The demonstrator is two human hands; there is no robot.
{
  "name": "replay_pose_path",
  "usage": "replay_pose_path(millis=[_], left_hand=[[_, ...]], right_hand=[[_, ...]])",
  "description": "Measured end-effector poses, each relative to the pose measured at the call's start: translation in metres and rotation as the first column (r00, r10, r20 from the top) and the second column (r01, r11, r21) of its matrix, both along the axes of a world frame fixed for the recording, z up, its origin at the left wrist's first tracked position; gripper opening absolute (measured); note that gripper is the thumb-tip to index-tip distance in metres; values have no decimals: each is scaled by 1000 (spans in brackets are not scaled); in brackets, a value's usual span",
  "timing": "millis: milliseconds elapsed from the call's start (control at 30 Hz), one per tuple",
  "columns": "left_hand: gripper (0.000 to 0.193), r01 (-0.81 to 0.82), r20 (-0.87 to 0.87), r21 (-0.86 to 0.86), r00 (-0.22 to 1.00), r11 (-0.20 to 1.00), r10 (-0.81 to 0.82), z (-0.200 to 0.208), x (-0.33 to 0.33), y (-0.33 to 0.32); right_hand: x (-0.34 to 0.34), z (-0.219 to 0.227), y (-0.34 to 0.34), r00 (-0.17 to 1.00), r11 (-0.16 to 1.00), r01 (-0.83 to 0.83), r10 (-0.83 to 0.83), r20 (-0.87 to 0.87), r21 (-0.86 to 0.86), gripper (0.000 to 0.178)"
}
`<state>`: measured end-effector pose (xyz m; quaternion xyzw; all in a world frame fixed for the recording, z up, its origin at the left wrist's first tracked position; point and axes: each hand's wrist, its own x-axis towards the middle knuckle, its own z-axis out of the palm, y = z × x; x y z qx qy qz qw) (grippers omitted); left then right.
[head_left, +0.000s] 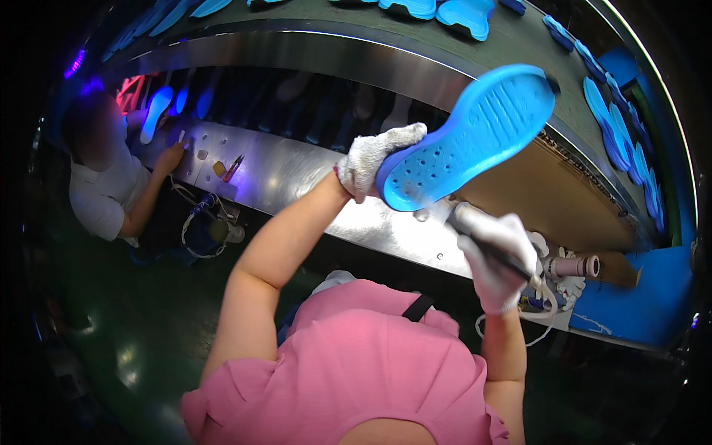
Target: The person applies liquid to shoe soles using a brush applicator and places them onto a conveyor belt.
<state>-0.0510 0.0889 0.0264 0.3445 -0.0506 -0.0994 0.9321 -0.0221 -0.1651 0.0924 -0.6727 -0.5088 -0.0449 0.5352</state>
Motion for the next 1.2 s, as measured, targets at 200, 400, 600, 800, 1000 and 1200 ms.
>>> replay_pose_path(millis=[200, 400, 600, 800, 1000, 1200], left_hand=[[81, 146, 27, -319, 989, 936, -145, 9, 12, -44], [83, 145, 22, -421, 988, 895, -150, 73, 88, -92], [75, 188, -206, -312, 943, 931, -260, 107, 169, -141], [40, -754, 751, 505, 623, -420, -216, 139, 134, -72], [31, -307, 595, 503, 801, -808, 66, 127, 137, 49], [17, -713, 851, 505, 506, -486, 141, 103, 100, 45]], right_hand=[[-14, -9, -23, 998, 997, -60, 62, -32, 57, 29], [-20, -34, -77, 941, 908, 239, -130, -311, 344, 35], [-13, -49, -96, 867, 838, 430, -280, -411, 336, 30], [1, -61, -103, 753, 757, 527, -205, -626, 386, 33], [14, -72, -92, 606, 731, 619, -213, -767, 286, 24], [41, -71, -87, 532, 672, 695, -242, -811, 255, 14]])
